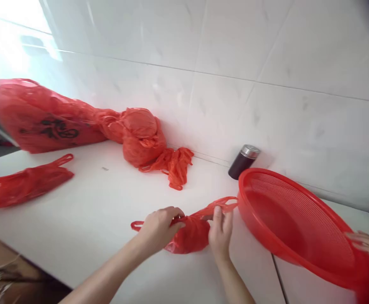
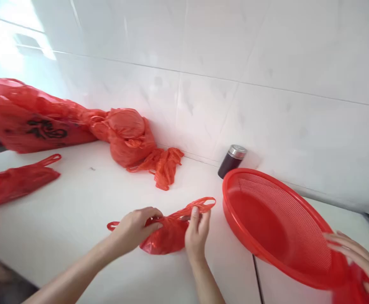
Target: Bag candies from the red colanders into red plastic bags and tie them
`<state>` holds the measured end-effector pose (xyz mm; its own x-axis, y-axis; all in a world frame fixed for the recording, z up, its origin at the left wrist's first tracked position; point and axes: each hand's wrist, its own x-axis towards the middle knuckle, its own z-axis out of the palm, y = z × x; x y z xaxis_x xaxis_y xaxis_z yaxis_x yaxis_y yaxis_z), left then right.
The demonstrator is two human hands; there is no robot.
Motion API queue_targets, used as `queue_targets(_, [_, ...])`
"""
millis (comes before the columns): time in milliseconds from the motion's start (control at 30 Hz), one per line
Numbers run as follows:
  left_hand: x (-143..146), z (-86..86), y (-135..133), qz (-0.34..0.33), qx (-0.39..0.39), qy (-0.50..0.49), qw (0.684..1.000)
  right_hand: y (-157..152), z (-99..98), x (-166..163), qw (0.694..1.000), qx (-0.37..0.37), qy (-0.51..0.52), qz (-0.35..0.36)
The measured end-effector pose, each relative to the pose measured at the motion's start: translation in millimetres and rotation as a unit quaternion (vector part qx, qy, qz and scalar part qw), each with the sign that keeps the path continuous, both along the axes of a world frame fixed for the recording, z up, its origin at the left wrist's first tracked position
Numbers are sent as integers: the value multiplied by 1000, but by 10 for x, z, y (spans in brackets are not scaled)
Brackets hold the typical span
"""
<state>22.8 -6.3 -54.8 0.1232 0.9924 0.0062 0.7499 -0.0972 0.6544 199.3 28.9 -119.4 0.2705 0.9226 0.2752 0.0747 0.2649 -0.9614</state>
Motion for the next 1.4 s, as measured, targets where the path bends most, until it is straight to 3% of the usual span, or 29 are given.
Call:
queue_targets(67, [-305,178,66,38,4,-14,999,67,-42,55,1000,-13,10,-10])
queue_targets(267, [-1570,987,219,166,25,4,986,255,-260,136,996,-87,21,7])
queue_targets(367, [-2143,1159,251,220,9,50,974,271,-287,150,995,-98,7,9])
queue_targets(467, [-2632,1046,161,255,-14,88,963,271,-290,156,995,-101,-7,6])
queue_targets(633, [-3330,579,-178,358,-29,133,924,284,-346,152,995,-95,-34,13])
queue_targets(800, [-3721,321,-407,449,-28,145,881,287,-373,141,993,-102,-56,8])
queue_targets(967, [-3631,361,-394,466,0,159,871,294,-370,131,992,-107,-70,2])
queue_targets(1100, [-3267,394,-193,356,-8,138,924,302,-374,123,993,-102,-58,4])
queue_targets(1267, [-2320,207,288,159,-66,91,981,309,-375,116,993,-105,-58,19])
queue_targets(1400, [-1275,-82,772,84,-60,72,992,316,-365,102,994,-92,-50,26])
